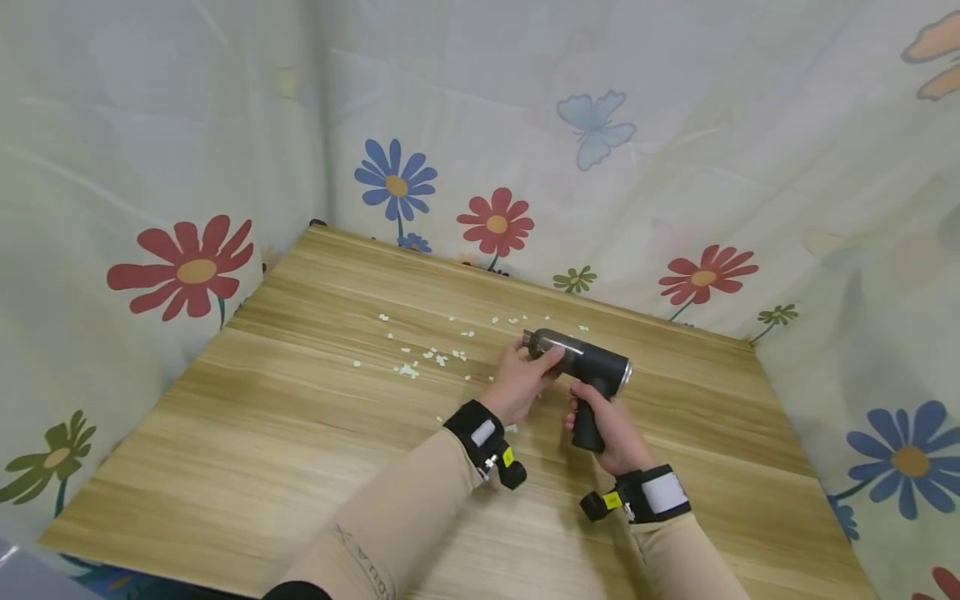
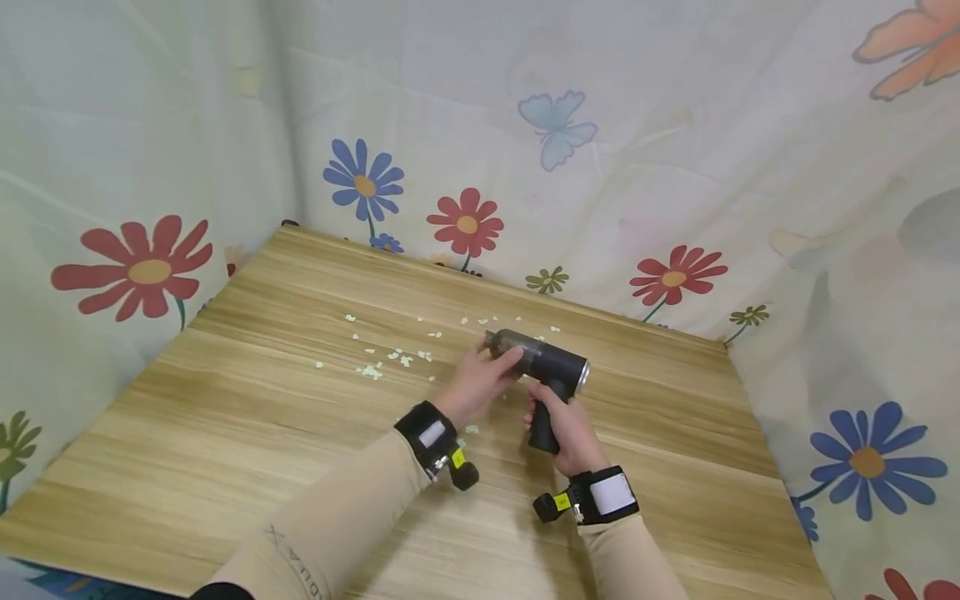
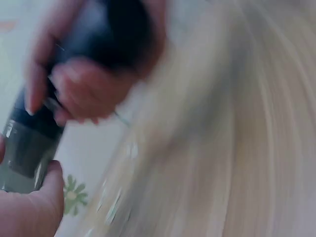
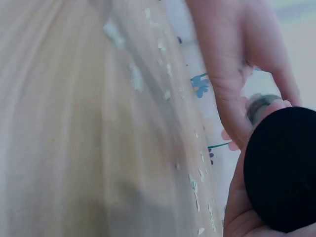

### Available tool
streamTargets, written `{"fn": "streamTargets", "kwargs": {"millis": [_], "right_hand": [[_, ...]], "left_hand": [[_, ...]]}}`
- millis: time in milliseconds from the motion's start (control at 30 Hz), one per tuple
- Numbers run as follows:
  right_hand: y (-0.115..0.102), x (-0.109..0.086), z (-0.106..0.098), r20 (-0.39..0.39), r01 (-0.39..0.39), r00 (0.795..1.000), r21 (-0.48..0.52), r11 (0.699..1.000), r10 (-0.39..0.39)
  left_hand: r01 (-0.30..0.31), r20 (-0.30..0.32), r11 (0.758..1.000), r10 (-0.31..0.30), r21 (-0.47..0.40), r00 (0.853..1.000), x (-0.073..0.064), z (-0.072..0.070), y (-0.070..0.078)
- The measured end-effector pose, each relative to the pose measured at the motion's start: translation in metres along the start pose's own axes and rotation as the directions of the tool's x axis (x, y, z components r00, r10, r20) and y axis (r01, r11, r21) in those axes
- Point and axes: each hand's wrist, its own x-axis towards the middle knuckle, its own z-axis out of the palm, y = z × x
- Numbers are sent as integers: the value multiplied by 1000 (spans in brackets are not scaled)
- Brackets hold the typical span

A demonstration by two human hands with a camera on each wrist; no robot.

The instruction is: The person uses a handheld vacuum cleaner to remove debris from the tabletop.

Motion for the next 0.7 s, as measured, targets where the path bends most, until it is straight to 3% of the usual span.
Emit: {"fn": "streamTargets", "kwargs": {"millis": [33,100,167,233,333,433,700], "right_hand": [[0,-2,-2,-4,-3,1000,-2,1000,3],[1,-6,-7,-24,-13,1000,-2,1000,13],[1,-11,-12,-39,-27,999,3,1000,27],[2,-16,-18,-49,-39,998,-2,999,38],[3,-21,-20,-65,-41,997,-39,998,39],[4,-23,-17,-97,-28,995,-103,994,18],[10,-24,-15,-186,-27,983,-155,988,-3]], "left_hand": [[59,-5,986,-61,-155,998,-1,7,-4],[158,11,909,-167,-385,986,-4,20,-13],[220,37,860,-229,-461,973,-8,29,-22],[258,51,832,-268,-491,962,-11,34,-31],[295,83,813,-295,-502,952,-12,33,-43],[298,92,803,-294,-516,951,-11,32,-47],[301,66,804,-313,-512,947,-12,38,-49]]}}
